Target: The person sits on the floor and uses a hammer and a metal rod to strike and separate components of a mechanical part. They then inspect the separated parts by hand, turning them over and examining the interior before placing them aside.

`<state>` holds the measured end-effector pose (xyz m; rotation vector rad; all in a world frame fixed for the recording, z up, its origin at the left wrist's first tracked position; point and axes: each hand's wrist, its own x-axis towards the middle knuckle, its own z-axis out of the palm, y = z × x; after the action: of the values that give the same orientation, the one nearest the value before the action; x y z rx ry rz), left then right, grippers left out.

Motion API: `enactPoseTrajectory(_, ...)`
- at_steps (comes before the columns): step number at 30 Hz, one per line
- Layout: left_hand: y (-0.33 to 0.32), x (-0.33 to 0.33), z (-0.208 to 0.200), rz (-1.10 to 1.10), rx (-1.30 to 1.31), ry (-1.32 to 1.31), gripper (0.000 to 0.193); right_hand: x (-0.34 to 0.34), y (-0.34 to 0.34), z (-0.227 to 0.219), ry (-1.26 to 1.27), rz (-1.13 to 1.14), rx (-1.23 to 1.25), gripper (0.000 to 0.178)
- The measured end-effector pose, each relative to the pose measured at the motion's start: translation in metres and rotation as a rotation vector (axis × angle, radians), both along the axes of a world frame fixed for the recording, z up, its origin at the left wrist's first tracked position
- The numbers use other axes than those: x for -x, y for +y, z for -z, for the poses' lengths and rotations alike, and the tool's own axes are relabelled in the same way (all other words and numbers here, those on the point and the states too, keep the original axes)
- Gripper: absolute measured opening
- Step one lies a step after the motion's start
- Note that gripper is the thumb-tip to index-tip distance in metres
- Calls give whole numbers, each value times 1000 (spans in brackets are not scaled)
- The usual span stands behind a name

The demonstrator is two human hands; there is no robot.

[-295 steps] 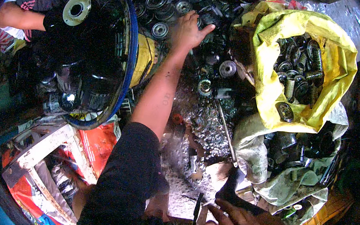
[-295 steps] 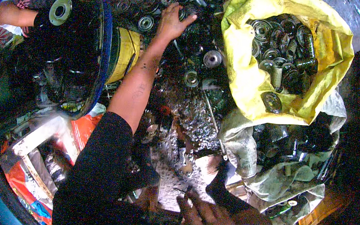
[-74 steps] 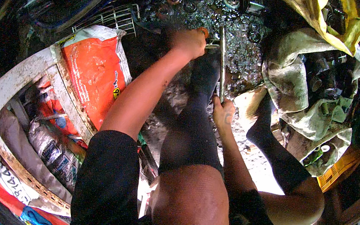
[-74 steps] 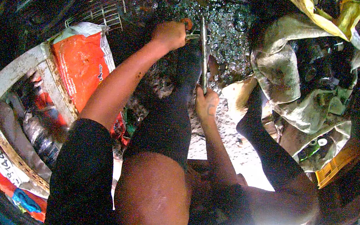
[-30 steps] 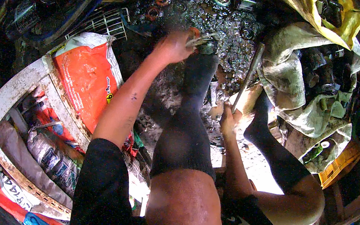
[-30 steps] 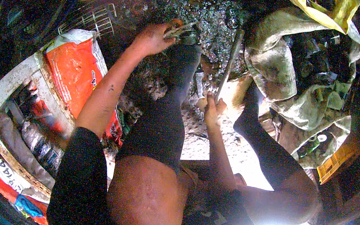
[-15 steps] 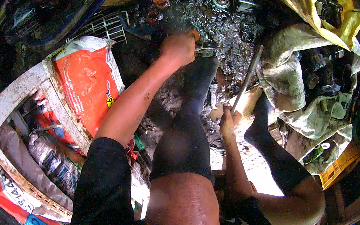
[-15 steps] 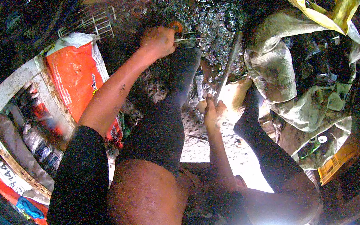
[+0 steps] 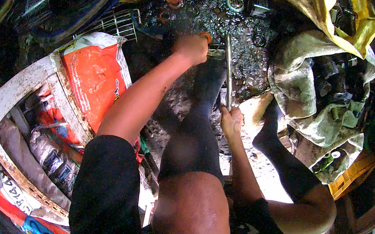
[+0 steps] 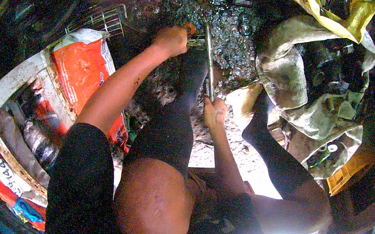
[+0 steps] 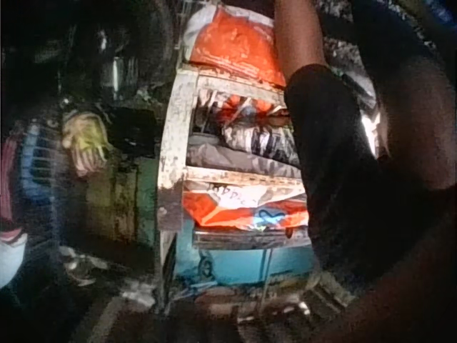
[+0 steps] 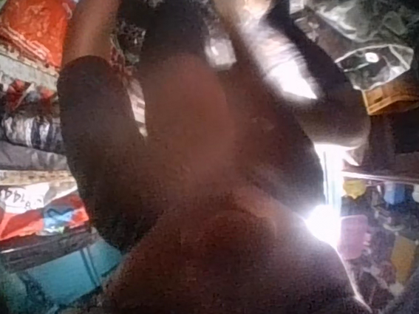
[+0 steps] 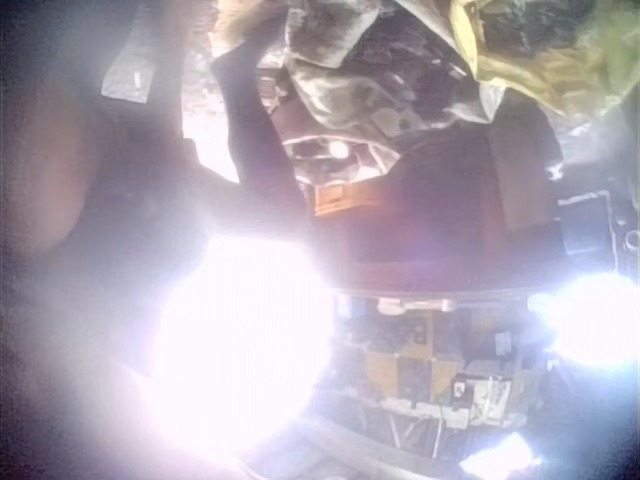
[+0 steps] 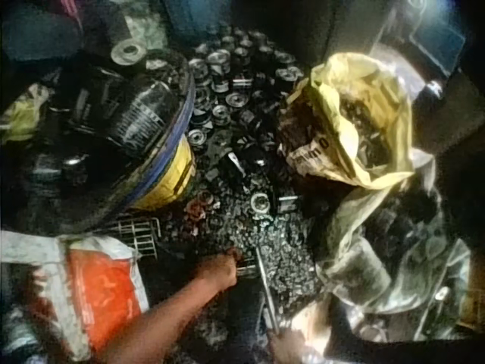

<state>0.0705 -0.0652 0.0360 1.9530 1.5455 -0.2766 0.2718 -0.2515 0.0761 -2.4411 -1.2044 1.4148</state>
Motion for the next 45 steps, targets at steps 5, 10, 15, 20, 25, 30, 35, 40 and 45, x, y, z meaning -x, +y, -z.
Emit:
enactPoseTrajectory(5, -2, 0, 6, -46, 15, 22, 26, -1, 15, -20, 364, 370, -214, 23)
enactPoseTrajectory(10, -1, 1, 6, -9, 127, 84, 27, 3, 92, -150, 1070, 703, -830, 19)
enactPoseTrajectory(15, 2, 6, 5, 13, 146, 21, 28, -6, 59, -46, 386, 222, -468, 25)
enactPoseTrajectory(20, -1, -9, -4, -39, 163, 54, 38, -23, -32, 28, 53, 143, -343, 25)
enactPoseTrajectory(25, 4, -1, -7, 33, 165, 75, 34, -28, 37, -19, 281, 386, -479, 31)
enactPoseTrajectory(30, 3, -1, -4, 21, 177, 124, 29, 8, 97, -116, 731, 680, -858, 30)
enactPoseTrajectory(35, 6, 0, -12, 1, 174, 101, 31, -1, 14, 4, 316, 225, -346, 37)
enactPoseTrajectory(40, 28, -13, -29, -18, 248, 100, 28, -33, -60, 76, 361, 575, -135, 31)
enactPoseTrajectory(45, 72, 9, -20, -199, 327, -264, 48, -48, -40, 67, 329, 660, -352, 33)
